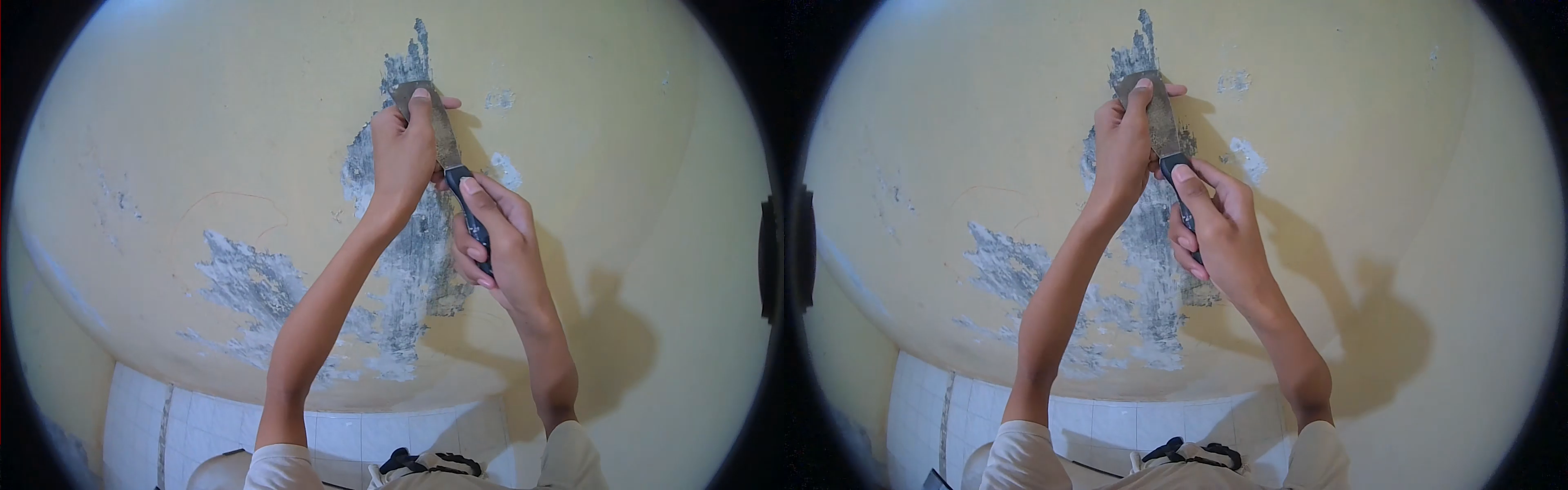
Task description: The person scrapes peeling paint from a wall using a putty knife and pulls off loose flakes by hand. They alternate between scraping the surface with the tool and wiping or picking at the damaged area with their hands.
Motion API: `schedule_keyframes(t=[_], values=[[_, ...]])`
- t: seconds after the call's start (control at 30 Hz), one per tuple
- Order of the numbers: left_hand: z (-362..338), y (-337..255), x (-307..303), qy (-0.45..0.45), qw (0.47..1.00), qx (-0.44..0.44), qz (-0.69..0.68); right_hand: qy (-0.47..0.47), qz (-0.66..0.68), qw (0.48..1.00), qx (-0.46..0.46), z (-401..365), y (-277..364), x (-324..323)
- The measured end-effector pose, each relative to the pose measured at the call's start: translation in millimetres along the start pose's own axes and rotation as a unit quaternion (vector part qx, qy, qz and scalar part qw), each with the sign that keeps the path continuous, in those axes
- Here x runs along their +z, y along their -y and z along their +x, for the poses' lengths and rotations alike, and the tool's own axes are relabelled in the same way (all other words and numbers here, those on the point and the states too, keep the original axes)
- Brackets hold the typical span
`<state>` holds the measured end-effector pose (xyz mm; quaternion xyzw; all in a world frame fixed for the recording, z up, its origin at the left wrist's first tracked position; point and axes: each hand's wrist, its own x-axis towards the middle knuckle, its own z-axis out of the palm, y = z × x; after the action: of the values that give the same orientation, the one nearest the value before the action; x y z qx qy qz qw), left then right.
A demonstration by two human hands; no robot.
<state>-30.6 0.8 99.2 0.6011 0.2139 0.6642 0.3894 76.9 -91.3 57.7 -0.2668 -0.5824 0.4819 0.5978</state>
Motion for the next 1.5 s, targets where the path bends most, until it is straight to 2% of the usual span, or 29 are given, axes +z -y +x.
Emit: schedule_keyframes(t=[0.1,0.2,0.27,0.37,0.43,0.57,0.63,0.77,0.9,1.07,1.27,1.37,1.5], values=[[0,7,-2,0.02,0.999,-0.001,-0.032,-0.02,-0.003,1.0,0.014,-4,0,6],[12,-4,4,0.026,0.997,0.012,-0.07,-0.057,-0.03,0.998,-0.012,6,4,14],[15,-5,4,0.021,0.996,0.01,-0.09,-0.056,0.039,0.998,0.013,6,15,23],[8,8,-5,0.051,0.996,0.0,-0.069,-0.036,0.065,0.995,0.063,-6,9,15],[13,9,-1,0.035,0.995,0.036,-0.09,-0.04,0.066,0.995,0.061,0,16,16],[21,1,4,0.032,0.995,0.047,-0.084,-0.038,0.072,0.995,0.063,-1,24,15],[8,11,1,0.048,0.994,0.02,-0.097,-0.046,0.075,0.993,0.077,-5,20,14],[15,7,6,0.056,0.992,0.028,-0.107,-0.034,0.065,0.995,0.068,-1,24,10],[9,4,6,0.048,0.994,0.018,-0.098,-0.051,0.072,0.995,0.055,-5,16,15],[14,5,4,0.054,0.995,0.006,-0.078,-0.029,0.09,0.994,0.047,-3,18,14],[11,10,7,0.021,0.998,0.044,-0.049,-0.028,0.065,0.996,0.058,-3,12,11],[14,-9,4,0.033,0.997,0.009,-0.063,-0.044,0.073,0.995,0.042,2,17,20],[12,26,2,0.017,0.997,0.071,-0.034,-0.037,0.084,0.994,0.065,-3,11,15]])
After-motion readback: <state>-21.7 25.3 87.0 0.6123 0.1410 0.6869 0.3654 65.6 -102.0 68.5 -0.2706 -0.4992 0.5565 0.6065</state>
